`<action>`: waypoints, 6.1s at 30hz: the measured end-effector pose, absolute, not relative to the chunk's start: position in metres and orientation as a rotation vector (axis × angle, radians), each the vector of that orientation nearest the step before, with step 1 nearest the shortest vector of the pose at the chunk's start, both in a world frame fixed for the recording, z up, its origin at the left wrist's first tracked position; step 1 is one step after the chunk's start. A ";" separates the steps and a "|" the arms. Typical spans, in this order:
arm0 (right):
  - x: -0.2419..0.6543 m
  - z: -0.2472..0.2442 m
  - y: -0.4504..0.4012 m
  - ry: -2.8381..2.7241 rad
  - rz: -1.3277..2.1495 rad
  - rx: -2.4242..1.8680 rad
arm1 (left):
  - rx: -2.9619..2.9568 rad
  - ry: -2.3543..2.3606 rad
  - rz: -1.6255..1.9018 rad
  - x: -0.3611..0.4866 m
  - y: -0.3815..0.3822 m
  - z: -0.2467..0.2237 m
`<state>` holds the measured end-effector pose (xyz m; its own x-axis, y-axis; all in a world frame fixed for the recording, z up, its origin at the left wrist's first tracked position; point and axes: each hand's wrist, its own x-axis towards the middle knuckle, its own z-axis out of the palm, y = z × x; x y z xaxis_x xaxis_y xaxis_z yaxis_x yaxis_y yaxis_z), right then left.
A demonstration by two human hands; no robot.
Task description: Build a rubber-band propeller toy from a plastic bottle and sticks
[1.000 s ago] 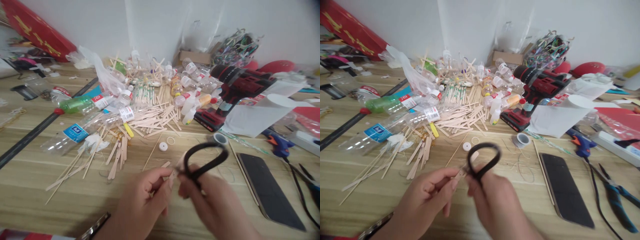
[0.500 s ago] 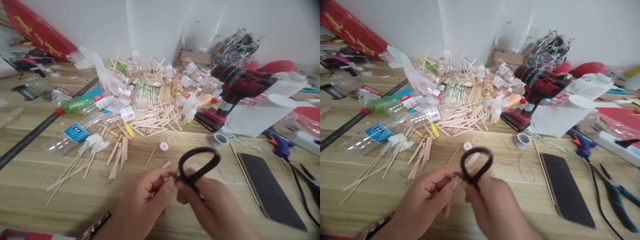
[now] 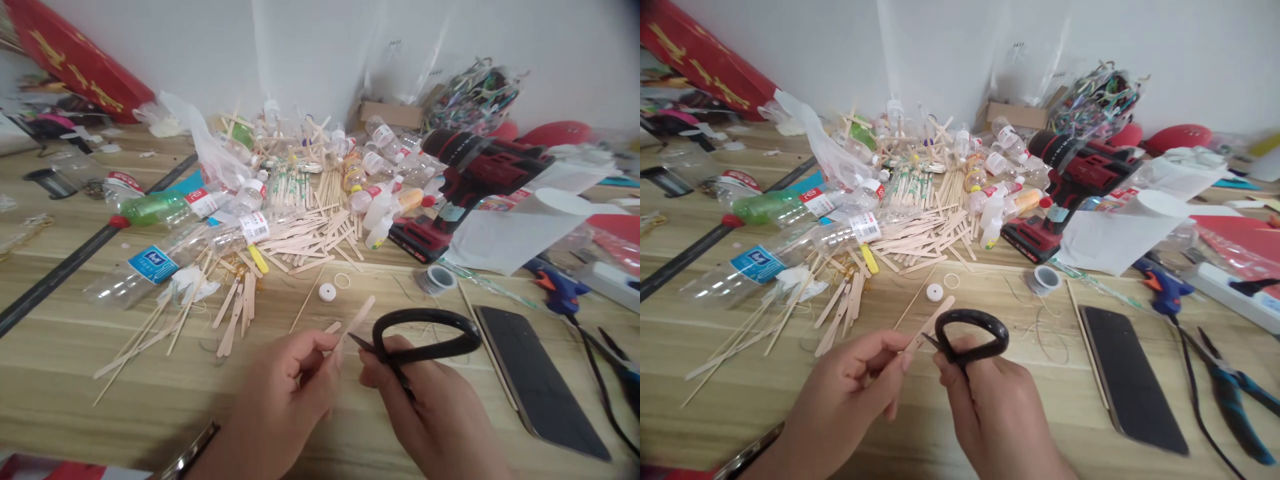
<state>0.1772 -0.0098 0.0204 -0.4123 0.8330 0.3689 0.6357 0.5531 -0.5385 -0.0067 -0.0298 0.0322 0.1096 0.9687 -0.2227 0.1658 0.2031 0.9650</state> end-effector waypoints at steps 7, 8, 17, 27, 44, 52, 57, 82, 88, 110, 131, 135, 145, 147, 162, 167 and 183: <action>0.178 0.019 -0.011 -2.293 0.243 -1.119 | 1.266 1.361 0.883 -0.005 -0.027 0.031; 0.178 0.019 -0.011 -2.304 0.202 -1.112 | 1.308 1.380 0.891 -0.005 -0.027 0.030; 0.172 0.008 -0.012 -2.255 0.133 -1.079 | 2.274 1.607 1.230 -0.005 -0.031 0.018; 0.167 0.012 -0.007 -2.137 0.490 -1.114 | 2.397 1.590 1.238 -0.009 -0.030 0.019; 0.173 0.013 -0.012 -2.048 0.778 -1.302 | 0.752 1.007 0.947 -0.009 -0.017 0.030; 0.174 0.014 -0.015 -2.033 0.671 -1.297 | 1.014 1.364 1.094 -0.015 -0.018 0.032; 0.170 0.013 -0.011 -2.128 0.438 -1.231 | 1.430 1.520 1.021 -0.008 -0.028 0.030; 0.166 0.014 -0.005 -2.290 -0.129 -1.054 | 2.197 1.707 1.108 0.003 -0.033 0.021; 0.168 0.017 -0.004 -2.110 0.946 -1.251 | 2.629 1.723 1.076 0.003 -0.036 0.007; 0.189 0.008 -0.003 -2.094 0.742 -1.365 | 2.163 1.854 0.878 -0.029 -0.013 0.015; 0.173 0.006 -0.007 -2.189 0.604 -1.228 | 2.014 1.631 0.729 -0.012 -0.037 0.013; 0.168 0.011 -0.010 -2.094 0.989 -1.334 | 2.129 1.631 0.735 -0.013 -0.039 0.005; 0.214 0.006 0.023 -2.013 0.821 -1.686 | 1.475 1.524 0.789 -0.025 -0.028 0.019; 0.223 0.002 0.038 -2.016 0.732 -1.766 | 1.423 1.526 0.786 -0.029 -0.029 0.016; 0.217 -0.007 0.041 -2.329 -0.393 -1.287 | 1.308 1.489 0.507 -0.024 -0.026 0.024; 0.180 0.009 0.023 -2.523 -0.299 -0.627 | 1.170 1.252 0.379 -0.016 -0.025 0.022; 0.192 -0.024 0.044 -2.508 -0.162 -0.752 | 2.064 1.762 -0.071 -0.042 0.025 0.010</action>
<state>0.1924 0.0442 -0.0241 -0.7148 0.4818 0.5069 0.5430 0.8391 -0.0319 -0.0418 0.0250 0.0099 0.1937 0.9318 -0.3068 0.9535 -0.1053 0.2822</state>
